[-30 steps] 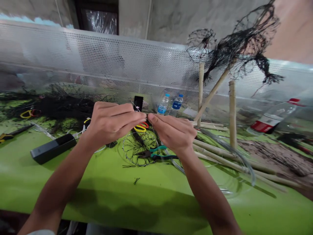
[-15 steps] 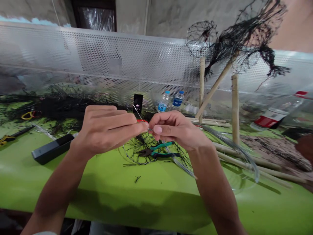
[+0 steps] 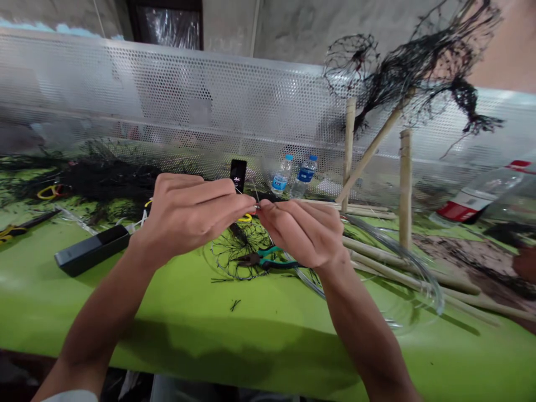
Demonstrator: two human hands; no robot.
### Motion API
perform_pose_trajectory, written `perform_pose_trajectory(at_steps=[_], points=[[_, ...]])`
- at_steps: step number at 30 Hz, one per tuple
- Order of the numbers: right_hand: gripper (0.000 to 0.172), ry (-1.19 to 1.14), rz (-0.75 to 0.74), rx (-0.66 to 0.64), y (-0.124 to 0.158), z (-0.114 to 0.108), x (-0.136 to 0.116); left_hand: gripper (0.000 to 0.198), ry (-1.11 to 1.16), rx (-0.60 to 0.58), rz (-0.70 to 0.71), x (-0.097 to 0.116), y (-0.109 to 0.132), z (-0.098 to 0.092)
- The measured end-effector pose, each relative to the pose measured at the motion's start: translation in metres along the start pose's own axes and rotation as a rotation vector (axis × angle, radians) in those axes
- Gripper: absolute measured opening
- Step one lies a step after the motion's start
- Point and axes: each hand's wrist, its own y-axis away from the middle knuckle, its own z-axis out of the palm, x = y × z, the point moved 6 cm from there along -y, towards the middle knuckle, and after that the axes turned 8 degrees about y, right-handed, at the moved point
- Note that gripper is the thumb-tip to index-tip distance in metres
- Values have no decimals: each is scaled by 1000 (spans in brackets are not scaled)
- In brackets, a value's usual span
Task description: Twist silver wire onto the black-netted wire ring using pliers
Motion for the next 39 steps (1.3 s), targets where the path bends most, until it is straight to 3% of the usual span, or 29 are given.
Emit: perform_pose_trajectory(at_steps=[2,4,7,10,12,15,22,27,31,35,39], points=[[23,22,10,29,0,0,1,6,-75,19,13,-2,0,1],[18,-143,154,-14,-4,2,10,6,-138,27,56,-3,1,2],[25,-706,468,-343,-3,23,22,9,-153,17,109,-4,1,3],[36,-1315,646,-670,4,40,13,9,-125,36,132,-3,1,1],[38,-1539,720,-697,5,42,12,9,-103,49,143,-1,1,-2],[27,-1622,818,-644,5,42,13,10,-96,67,171,2,2,-6],[19,-1574,793,-474,-2,31,4,11,-113,87,164,4,2,-15],[22,-1283,607,-276,-9,18,4,8,-124,101,117,2,2,-17],[16,-1072,539,-169,-12,11,4,14,-126,72,64,-4,4,-16],[11,-660,358,-47,-11,4,2,11,-129,79,65,-6,4,-15],[22,-17,-48,236,-3,-4,-14,8,-115,101,52,-6,3,-14]])
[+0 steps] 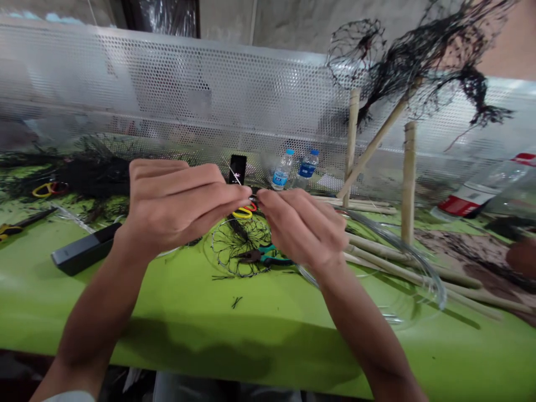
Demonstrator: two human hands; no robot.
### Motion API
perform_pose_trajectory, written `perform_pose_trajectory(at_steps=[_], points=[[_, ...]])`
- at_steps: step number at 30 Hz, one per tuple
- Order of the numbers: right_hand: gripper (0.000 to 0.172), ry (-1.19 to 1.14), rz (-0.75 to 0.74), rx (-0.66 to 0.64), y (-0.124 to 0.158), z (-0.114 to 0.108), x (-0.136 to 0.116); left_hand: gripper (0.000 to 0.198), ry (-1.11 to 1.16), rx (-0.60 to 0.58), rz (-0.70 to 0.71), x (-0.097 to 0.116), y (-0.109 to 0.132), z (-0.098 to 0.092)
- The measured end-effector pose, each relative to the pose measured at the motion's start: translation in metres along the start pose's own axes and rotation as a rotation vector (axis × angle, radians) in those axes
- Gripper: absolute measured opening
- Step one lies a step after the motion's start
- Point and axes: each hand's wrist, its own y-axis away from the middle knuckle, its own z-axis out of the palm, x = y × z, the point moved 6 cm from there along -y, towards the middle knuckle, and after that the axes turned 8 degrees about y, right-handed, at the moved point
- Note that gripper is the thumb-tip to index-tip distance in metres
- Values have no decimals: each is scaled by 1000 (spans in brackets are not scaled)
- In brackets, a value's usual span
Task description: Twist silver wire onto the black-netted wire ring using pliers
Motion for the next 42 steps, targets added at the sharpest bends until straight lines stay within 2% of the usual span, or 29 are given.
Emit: perform_pose_trajectory(at_steps=[2,3,5,6,8,10,13,15,18,24,27,29,33,35,36,37,39,42], points=[[26,68,-85,48,4,1,-2,8,1,-14,7,0,0,3],[23,-16,-35,20,4,4,2,8,-3,-25,19,0,-1,4],[13,-373,219,-114,2,12,18,8,-1,-20,63,1,-1,5],[15,-602,389,-200,3,19,25,7,3,-21,72,1,-2,6],[32,-1032,705,-382,9,32,32,7,4,-43,57,1,-2,7],[40,-1332,875,-545,14,39,28,7,15,-51,58,2,-3,8],[41,-1562,939,-706,19,43,22,9,54,-17,123,8,-3,6],[41,-1642,984,-712,21,46,20,9,74,0,153,10,-2,5],[38,-1730,1005,-691,22,51,17,10,82,-35,129,9,-2,6],[40,-1657,883,-657,20,55,16,6,103,-75,37,8,-4,3],[38,-1506,803,-554,15,50,19,3,102,-91,-10,7,-4,2],[37,-1201,628,-438,7,37,21,3,102,-104,-42,7,-5,1],[33,-315,85,-271,-9,2,8,11,102,-150,-64,9,-6,3],[33,-28,-98,-236,-10,-5,0,15,105,-162,-75,8,-7,6],[34,29,-129,-233,-10,-6,0,15,100,-164,-80,7,-7,7],[33,25,-110,-239,-10,-6,2,14,91,-165,-77,6,-7,9],[34,-161,83,-307,-10,0,14,9,71,-152,-43,5,-7,11],[40,-784,544,-584,4,27,29,3,63,-128,25,5,-5,11]])
